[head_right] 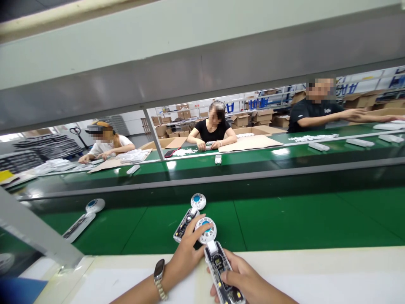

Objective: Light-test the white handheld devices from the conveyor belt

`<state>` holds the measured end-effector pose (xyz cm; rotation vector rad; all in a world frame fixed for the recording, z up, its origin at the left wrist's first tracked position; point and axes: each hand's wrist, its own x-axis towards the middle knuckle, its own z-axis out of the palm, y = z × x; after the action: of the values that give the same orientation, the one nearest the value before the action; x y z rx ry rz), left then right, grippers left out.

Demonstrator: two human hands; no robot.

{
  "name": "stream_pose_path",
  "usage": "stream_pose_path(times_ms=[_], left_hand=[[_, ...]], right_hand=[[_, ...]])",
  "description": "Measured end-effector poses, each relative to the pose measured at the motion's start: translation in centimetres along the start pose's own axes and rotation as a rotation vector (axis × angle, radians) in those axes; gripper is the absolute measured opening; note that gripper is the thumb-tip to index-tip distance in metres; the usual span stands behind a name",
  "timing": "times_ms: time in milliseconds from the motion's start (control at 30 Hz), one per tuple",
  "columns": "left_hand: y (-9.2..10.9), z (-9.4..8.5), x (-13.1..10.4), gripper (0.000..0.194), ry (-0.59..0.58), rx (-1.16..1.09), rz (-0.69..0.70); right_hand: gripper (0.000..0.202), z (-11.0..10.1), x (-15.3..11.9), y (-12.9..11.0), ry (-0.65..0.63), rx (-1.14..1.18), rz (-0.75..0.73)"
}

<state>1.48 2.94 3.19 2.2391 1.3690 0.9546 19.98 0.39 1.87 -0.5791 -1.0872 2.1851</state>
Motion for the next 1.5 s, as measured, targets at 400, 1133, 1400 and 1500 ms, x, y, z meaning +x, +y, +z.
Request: stream_pose_path(times_ms=[400,1133,1400,1500], left_hand=[[-3.8,-1.2,1.0,0.045,0.198,0.820,-0.282],[0.7,0.7,-1.2,0.050,0.091,0.244,0.224],[1.5,-0.5,-1.2,0.057,-0.079,0.100,0.422],[2.0,-0.8,-1.4,0.066,-0.159,0.045,0.525]], right_hand=[[0.088,-3.9,1.0,-3.5,0.671,0.020,-0.380],[0.057,0.5,0.5,-0.7,0.234,-0.588,-0.316],[0.053,1.0,0.6,-0.6,0.334,-0.377,-0.349],[0.044,0.2,0.7,-0.7,0.393,-0.291,-0.355]])
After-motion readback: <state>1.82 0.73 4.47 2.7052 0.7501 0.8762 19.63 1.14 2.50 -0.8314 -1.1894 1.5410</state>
